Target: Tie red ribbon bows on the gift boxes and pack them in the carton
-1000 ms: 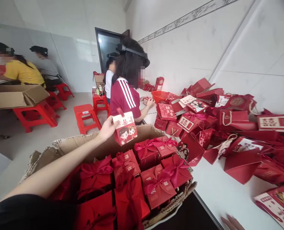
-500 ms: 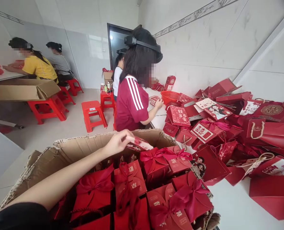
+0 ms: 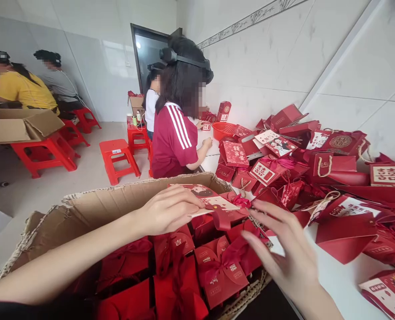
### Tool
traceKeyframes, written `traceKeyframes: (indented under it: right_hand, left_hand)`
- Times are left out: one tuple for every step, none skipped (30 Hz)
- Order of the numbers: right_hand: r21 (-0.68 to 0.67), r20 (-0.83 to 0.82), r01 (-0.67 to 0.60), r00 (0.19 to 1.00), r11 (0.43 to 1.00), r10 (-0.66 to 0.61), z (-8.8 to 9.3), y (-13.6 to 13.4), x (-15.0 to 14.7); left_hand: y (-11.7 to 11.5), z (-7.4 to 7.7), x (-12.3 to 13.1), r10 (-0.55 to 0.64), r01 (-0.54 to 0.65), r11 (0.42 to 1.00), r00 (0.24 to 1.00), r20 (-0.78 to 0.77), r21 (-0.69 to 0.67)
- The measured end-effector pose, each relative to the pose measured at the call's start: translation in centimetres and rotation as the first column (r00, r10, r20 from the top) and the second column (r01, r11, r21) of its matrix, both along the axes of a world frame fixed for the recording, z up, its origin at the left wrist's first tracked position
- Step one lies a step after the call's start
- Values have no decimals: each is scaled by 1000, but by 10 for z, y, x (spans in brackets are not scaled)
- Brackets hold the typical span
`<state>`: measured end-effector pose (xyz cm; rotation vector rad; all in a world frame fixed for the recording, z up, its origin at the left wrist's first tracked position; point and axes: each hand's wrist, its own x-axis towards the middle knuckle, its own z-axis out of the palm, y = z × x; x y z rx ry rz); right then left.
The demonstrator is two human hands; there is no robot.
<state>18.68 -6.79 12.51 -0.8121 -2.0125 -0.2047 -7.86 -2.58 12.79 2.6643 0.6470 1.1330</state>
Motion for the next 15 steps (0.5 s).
traceKeyframes:
  right_hand:
    - [-40,14,-84,996,996,84,10,9,-13]
    - [-96,16,-163,986,982,165,16,17,-23]
    - [-159,3,-225,974,961,228,20,23,-32]
    - [-220,-22,-264,964,939,266,23,28,-38]
    - [-281,-56,-281,959,918,276,24,30,-43]
    - [-344,-98,-287,958,894,270,24,32,-47]
    - [-405,-148,-295,955,865,257,25,33,-50]
    - [-463,-204,-315,947,829,246,25,33,-53]
    - [-516,-262,-348,934,783,242,25,33,-56]
    - [-560,-316,-387,917,732,243,25,34,-58]
    - [-594,-362,-423,900,684,243,26,34,-61]
    - [-616,-392,-447,888,649,239,26,35,-63]
    - [-631,-401,-451,886,631,233,28,37,-65]
    - [-638,-391,-438,893,633,224,29,38,-67]
    - [-636,-368,-410,906,653,210,32,39,-67]
  left_hand:
    - [-3,3,2,-9,9,1000,1000,10,-13]
    - [-5,6,3,-2,4,999,999,33,-45]
    - [-8,9,4,20,-13,996,997,74,-93]
    - [-10,11,5,56,-35,988,990,131,-153]
    - [-12,12,5,98,-54,974,976,194,-220]
    - [-13,13,5,139,-63,957,956,257,-283]
    - [-14,13,5,172,-61,941,934,314,-333]
    - [-15,13,5,194,-53,928,913,358,-368]
    - [-15,13,4,213,-49,918,898,386,-393]
    - [-16,12,4,227,-49,910,889,398,-412]
    - [-15,12,3,239,-50,903,884,403,-427]
    - [-15,12,3,249,-50,897,879,407,-440]
    - [-14,13,3,260,-51,889,875,409,-456]
    - [-12,13,4,271,-53,882,870,412,-469]
    - [-9,13,4,281,-54,877,864,418,-477]
